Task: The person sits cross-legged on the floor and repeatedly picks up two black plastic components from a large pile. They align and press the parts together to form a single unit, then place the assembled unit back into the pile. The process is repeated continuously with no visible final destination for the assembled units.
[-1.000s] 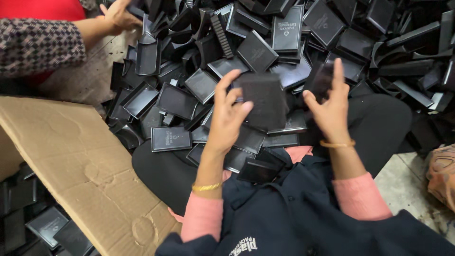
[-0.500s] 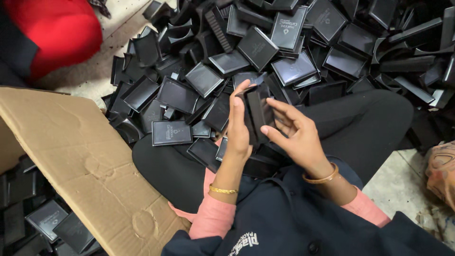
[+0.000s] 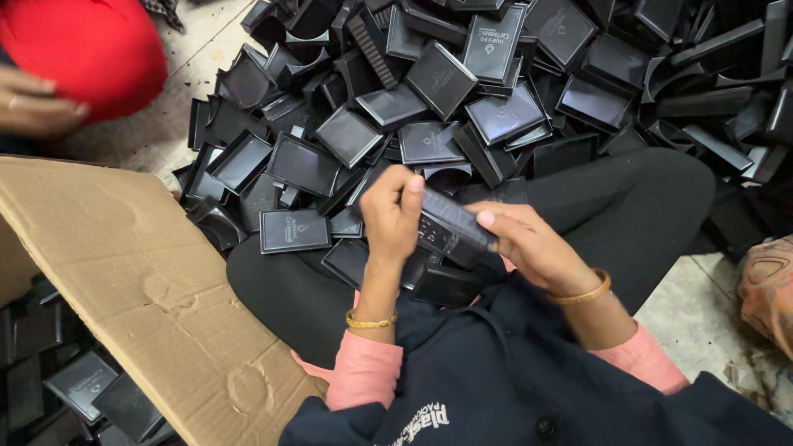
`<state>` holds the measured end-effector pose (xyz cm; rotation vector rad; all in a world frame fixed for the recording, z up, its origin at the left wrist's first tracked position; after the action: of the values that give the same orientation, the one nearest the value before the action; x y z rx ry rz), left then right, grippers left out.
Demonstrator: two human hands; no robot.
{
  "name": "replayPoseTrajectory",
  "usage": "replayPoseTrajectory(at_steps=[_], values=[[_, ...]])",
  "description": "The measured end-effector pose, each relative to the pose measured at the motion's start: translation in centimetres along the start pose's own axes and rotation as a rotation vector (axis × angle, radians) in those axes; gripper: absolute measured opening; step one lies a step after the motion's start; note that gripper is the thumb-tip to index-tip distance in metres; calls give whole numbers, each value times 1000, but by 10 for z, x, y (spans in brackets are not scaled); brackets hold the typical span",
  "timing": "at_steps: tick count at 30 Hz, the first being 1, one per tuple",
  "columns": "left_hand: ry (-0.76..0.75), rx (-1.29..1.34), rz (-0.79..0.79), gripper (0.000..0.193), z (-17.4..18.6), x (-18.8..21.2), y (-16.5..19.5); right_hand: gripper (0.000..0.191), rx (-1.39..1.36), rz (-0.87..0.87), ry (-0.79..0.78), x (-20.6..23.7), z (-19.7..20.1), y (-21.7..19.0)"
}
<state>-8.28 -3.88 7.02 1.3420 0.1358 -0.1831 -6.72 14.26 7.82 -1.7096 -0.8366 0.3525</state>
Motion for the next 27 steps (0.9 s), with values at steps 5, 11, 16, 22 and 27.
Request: replayPoseTrajectory(at_steps=[5, 11, 16, 22, 27], values=[[249, -165, 20, 50, 18, 10, 5, 45, 66, 68, 77, 2, -3, 6], [-97, 66, 108, 33, 6, 10, -18, 40, 64, -18, 140, -3, 18, -3], [299, 932, 158, 21, 99, 56, -26, 42, 75, 144, 21, -9, 54, -32], [-279, 1248, -897, 41, 184, 96, 63, 61, 1245, 73, 70, -69, 134, -38], [-208, 368, 222, 32, 76, -44, -43, 110, 1478, -156, -110, -97, 152, -3]])
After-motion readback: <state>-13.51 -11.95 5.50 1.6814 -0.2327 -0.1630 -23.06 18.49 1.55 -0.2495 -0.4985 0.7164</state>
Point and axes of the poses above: each hand's wrist, its own x-axis away from the middle knuckle, its own z-axis out of the back of the hand, y = z × x, the point moved 6 cm from there along -x, towards the middle knuckle, and after that the axes turned 15 degrees about -y, right-handed, at the moved point
